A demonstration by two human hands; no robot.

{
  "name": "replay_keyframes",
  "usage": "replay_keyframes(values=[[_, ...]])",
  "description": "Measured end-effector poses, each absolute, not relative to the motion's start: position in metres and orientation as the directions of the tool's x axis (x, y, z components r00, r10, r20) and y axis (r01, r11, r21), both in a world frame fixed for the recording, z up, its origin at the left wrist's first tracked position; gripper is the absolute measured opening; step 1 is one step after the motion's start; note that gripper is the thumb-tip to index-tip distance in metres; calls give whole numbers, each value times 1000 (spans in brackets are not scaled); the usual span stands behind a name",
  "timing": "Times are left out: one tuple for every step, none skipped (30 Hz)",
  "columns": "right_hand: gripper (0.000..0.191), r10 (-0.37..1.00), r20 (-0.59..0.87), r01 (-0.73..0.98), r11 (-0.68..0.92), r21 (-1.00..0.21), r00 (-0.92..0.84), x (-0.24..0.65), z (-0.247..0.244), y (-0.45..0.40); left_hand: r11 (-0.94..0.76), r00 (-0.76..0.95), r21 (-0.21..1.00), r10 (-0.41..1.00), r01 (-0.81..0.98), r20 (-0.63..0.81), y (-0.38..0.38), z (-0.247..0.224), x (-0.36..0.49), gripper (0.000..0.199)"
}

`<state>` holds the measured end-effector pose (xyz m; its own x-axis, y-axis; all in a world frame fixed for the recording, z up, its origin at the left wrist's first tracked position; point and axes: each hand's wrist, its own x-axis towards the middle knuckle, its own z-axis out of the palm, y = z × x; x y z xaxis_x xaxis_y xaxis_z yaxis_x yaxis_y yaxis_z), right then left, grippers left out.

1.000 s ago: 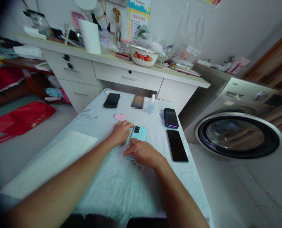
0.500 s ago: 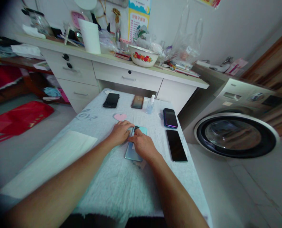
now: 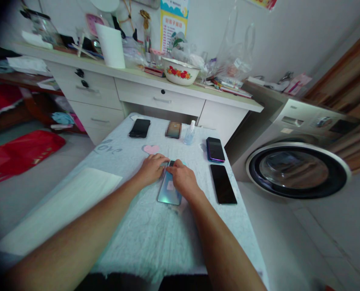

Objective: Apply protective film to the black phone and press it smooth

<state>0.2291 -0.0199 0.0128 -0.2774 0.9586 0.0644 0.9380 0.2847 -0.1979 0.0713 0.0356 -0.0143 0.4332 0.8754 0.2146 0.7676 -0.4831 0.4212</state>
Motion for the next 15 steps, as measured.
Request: replay_keyframes(values=[[33,954,79,929,300,-216,-290,231,13,-20,-483,432,419,875,769,216,36,-15,71,38],[32,948,93,918,319,-237,-306,233,13,-21,-483,433,417,875,770,216,36,-15,71,38],[32,940,103,903,340,-261,-324,235,14,-21,-482,431,413,876,773,215,36,-15,71,39],[31,932,110,888,361,-286,-344,237,15,-22,-480,431,408,877,777,211,37,-16,72,39],[30,924,111,870,382,-311,-366,239,17,-24,-478,430,405,878,779,209,37,-16,72,40],[29,913,103,852,405,-332,-395,241,19,-25,-477,429,403,879,781,208,37,-17,72,40],[29,902,95,832,427,-354,-422,243,22,-27,-477,430,402,879,782,208,37,-17,72,40],[28,890,87,813,445,-376,-448,245,24,-28,-477,429,402,879,782,209,37,-17,72,41],[27,880,86,793,461,-399,-468,246,27,-30,-477,428,402,879,782,209,37,-17,72,41],[28,865,82,770,480,-420,-494,247,29,-31,-476,428,403,880,782,209,37,-17,72,40],[28,851,77,748,497,-440,-520,249,31,-32,-473,425,404,881,783,207,37,-16,72,40],[27,835,73,727,514,-456,-545,250,32,-33,-471,424,404,882,784,204,37,-16,72,40],[27,820,68,706,529,-470,-569,251,34,-34,-469,423,404,883,785,202,37,-16,72,39],[26,807,62,689,539,-484,-588,251,35,-34,-469,423,404,883,785,202,36,-15,72,40],[25,796,53,674,544,-499,-603,252,36,-35,-470,425,404,882,784,202,36,-15,72,40]])
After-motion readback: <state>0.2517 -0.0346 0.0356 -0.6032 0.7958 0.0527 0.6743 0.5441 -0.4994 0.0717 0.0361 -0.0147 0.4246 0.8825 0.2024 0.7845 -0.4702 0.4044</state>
